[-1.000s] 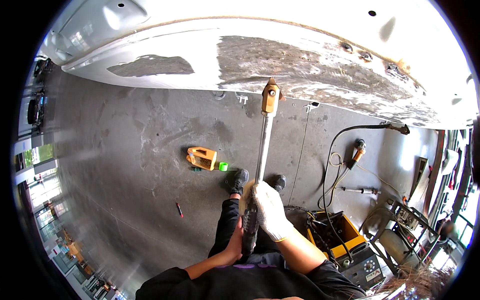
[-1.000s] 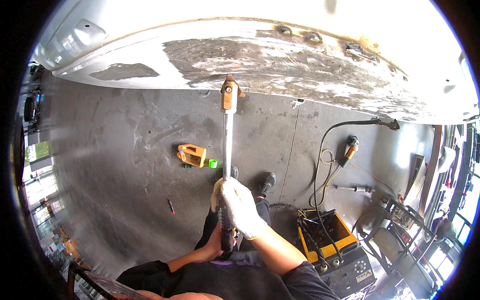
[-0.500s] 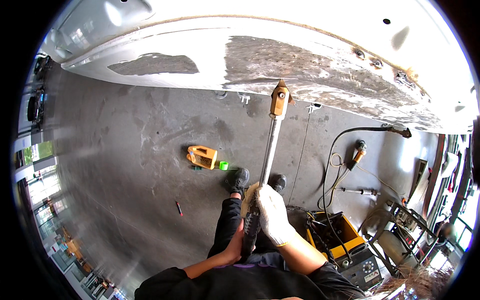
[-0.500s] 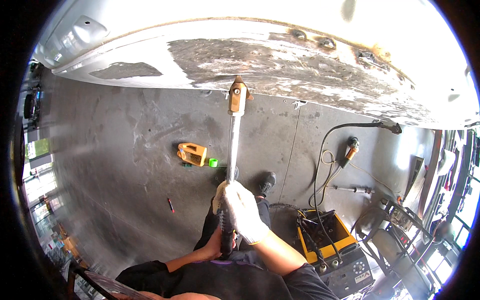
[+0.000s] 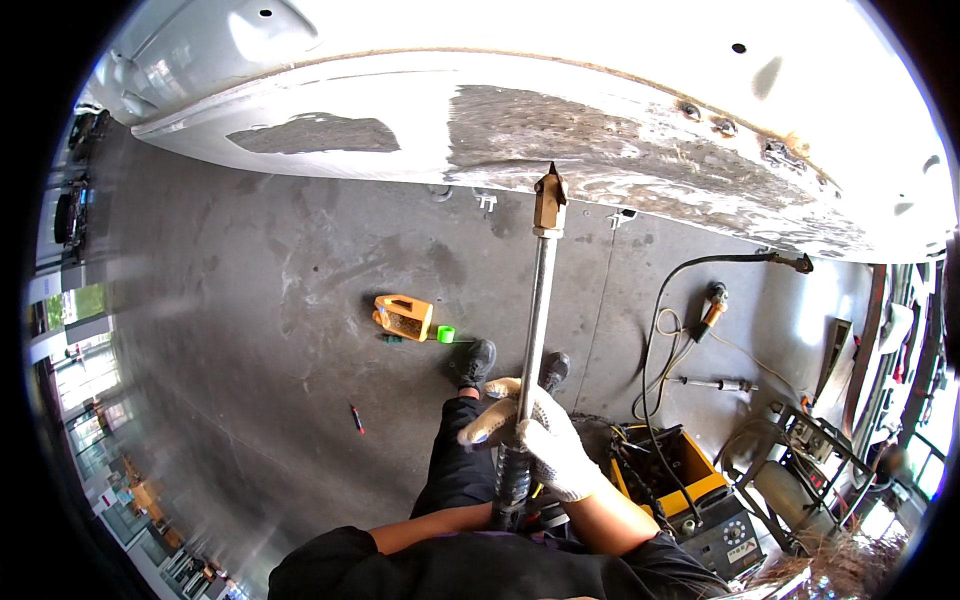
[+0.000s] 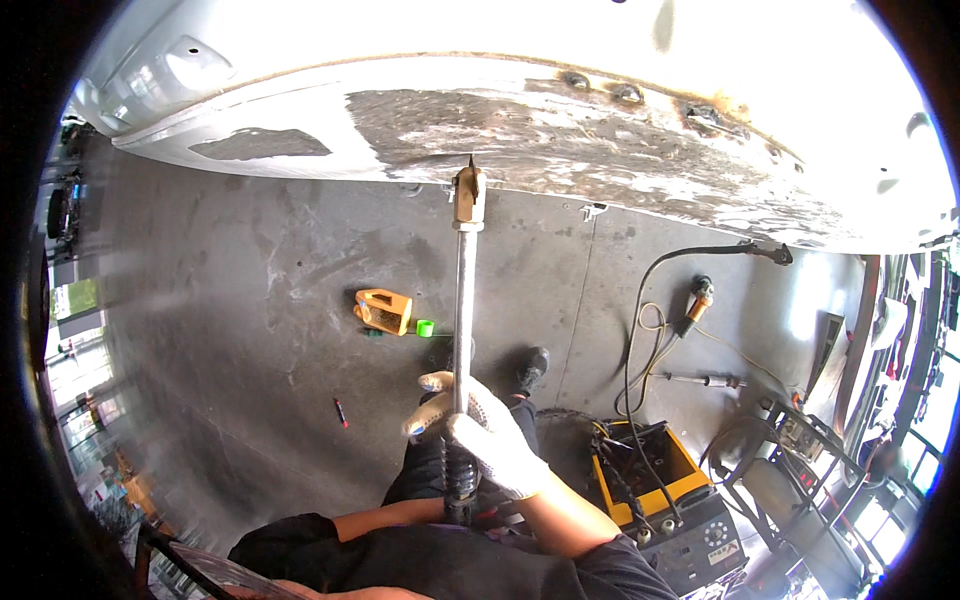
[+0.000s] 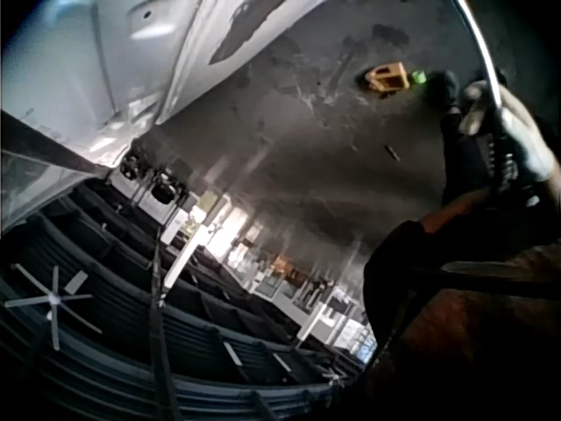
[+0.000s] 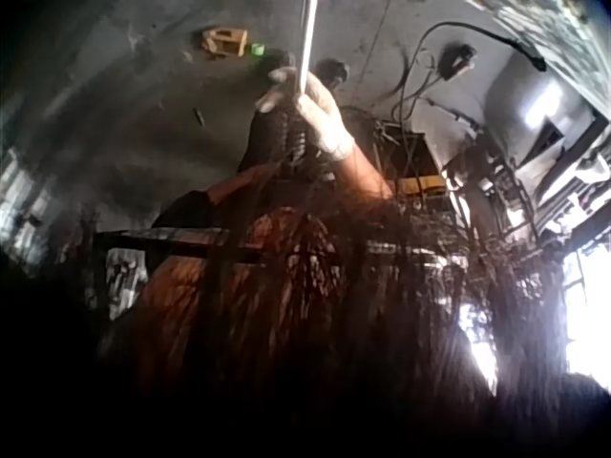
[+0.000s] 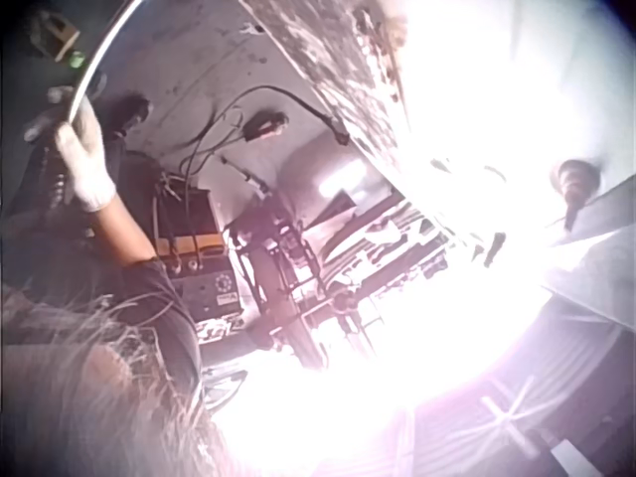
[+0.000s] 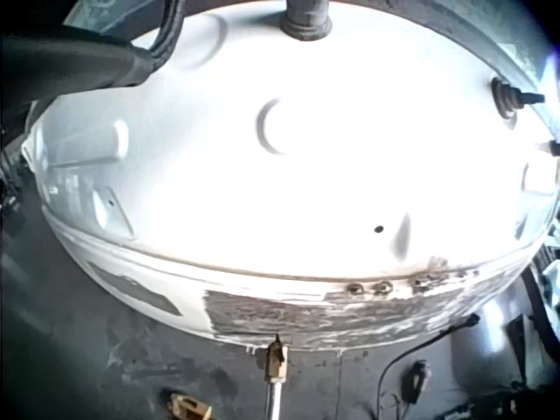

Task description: The person uses a dent puller tool on a vehicle body panel, sprays liquid from a spray bottle onto the tool, and applies the dent puller against the panel.

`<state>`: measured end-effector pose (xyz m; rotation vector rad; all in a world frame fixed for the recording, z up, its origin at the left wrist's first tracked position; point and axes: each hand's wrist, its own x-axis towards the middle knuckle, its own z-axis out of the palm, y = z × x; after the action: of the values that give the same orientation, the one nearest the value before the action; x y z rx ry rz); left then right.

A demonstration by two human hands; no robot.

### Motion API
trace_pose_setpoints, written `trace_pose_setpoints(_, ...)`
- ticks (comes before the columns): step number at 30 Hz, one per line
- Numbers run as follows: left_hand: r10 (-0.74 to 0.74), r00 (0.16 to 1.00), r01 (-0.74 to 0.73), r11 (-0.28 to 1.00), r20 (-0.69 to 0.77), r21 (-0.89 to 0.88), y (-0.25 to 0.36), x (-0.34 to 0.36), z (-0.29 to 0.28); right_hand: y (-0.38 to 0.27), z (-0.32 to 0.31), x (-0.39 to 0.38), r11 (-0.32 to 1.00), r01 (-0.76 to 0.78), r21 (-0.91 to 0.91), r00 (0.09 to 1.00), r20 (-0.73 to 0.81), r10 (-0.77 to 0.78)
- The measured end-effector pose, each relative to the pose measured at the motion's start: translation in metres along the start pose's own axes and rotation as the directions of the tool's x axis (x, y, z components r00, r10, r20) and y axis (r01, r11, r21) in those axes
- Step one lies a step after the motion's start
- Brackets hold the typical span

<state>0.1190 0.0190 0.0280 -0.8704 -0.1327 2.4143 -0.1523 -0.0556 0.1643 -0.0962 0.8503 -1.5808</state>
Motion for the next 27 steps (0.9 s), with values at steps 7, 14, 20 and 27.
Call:
trace_pose_setpoints(7, 0.082, 0.996, -0.085, 0.994, -0.045, -0.068, -0.006, 0.024, 0.006, -0.029, 0.007, 0.014, 0.982, -0.115, -0.147, 0.993, -0.014, 0.114)
trace_pose_setpoints(14, 0.07, 0.996, -0.075, 0.994, -0.053, -0.085, -0.007, 0.016, 0.0, -0.006, 0.009, 0.007, 0.995, -0.097, -0.037, 0.995, 0.0, 0.097)
trace_pose_setpoints(20, 0.179, 0.945, -0.204, 0.977, -0.272, -0.066, -0.016, -0.01, -0.005, -0.005, 0.003, 0.005, 0.987, -0.145, -0.061, 0.985, -0.107, 0.138)
trace_pose_setpoints(27, -0.127, 0.987, 0.135, 0.987, -0.096, 0.09, 0.039, -0.035, -0.021, 0.003, -0.024, -0.005, 0.992, -0.115, -0.054, 0.991, -0.082, 0.11)
